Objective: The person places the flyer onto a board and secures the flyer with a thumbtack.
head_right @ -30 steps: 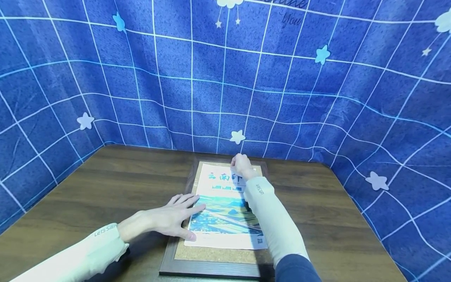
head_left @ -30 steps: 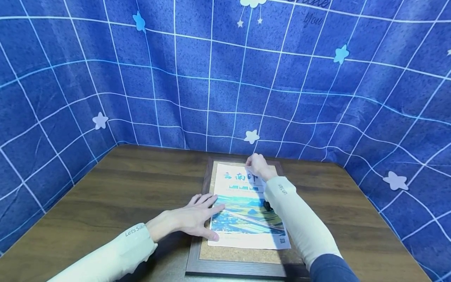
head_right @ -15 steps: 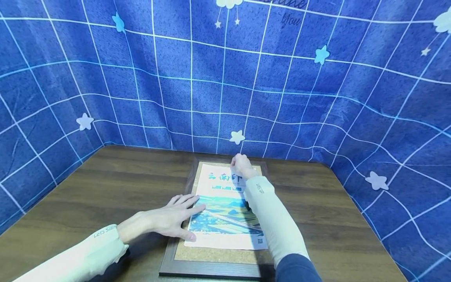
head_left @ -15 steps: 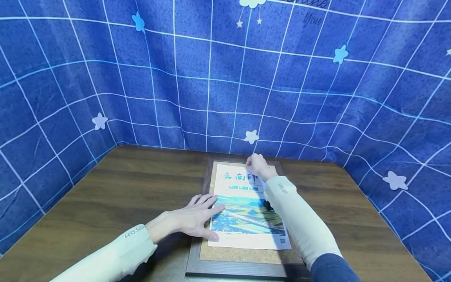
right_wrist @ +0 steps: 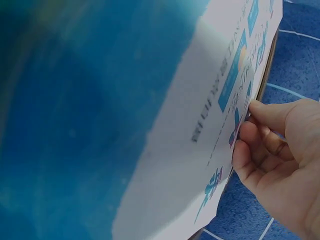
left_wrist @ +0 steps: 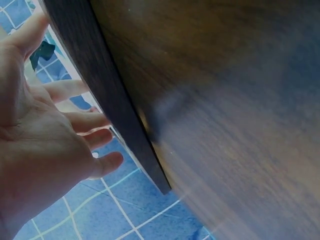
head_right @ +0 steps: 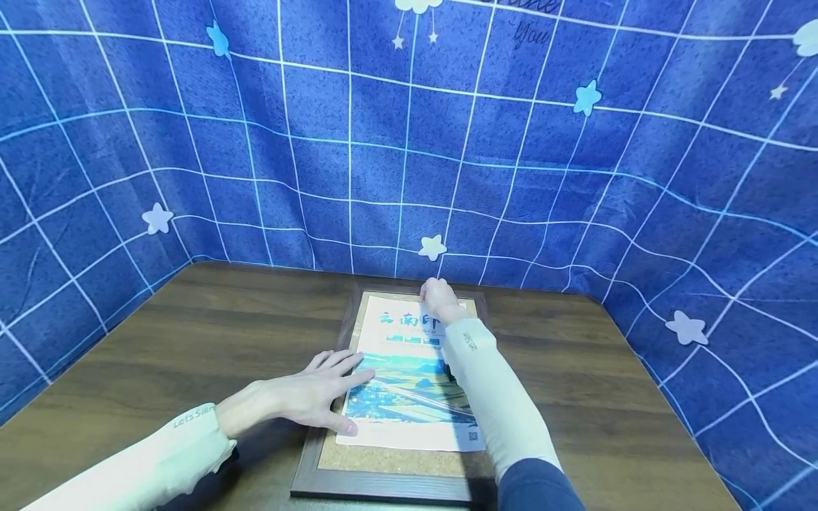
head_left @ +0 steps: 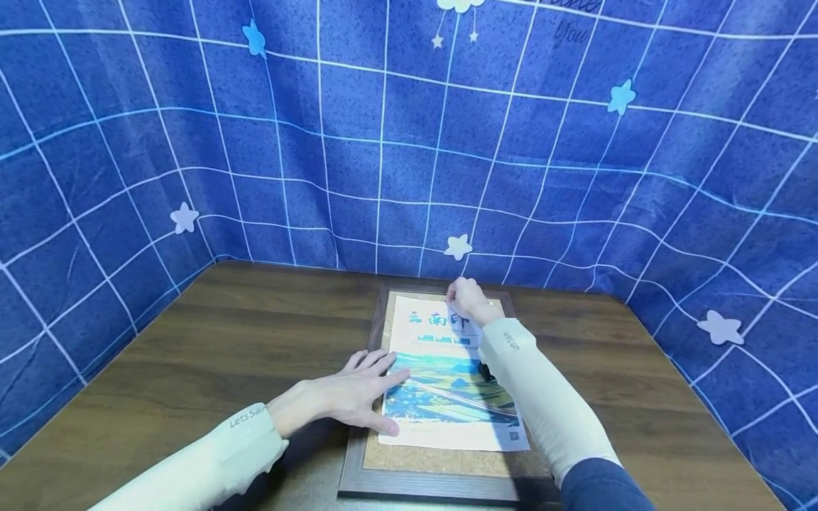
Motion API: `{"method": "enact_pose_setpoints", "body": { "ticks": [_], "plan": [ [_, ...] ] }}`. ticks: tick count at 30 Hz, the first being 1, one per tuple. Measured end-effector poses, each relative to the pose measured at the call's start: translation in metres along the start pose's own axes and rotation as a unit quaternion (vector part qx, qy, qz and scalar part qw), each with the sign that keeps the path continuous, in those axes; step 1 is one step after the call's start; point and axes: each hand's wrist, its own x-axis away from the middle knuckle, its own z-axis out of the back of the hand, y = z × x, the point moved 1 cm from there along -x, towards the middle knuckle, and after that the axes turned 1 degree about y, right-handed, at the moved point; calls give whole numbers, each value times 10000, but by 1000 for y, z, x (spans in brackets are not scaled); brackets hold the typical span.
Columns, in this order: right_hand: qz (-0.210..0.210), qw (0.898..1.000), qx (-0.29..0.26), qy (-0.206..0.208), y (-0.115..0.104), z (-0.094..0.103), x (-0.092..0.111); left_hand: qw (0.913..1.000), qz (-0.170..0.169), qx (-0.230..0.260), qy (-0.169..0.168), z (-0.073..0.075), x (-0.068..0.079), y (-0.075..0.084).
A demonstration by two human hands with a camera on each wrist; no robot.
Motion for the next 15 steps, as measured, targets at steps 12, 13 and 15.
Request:
{"method": "enact_pose_setpoints", "body": {
  "ticks": [12, 13, 15],
  "plan": [
    [955, 9945, 377, 194, -22, 27, 26, 9999, 60, 82, 118, 2, 2, -8],
    [1124, 9923, 420, 319, -25, 33, 30, 9998, 72, 60, 164, 4, 2, -9],
    [1508, 9846, 554, 687, -29, 45, 39, 9993, 138, 12, 356, 12, 2, -13]
  ]
}}
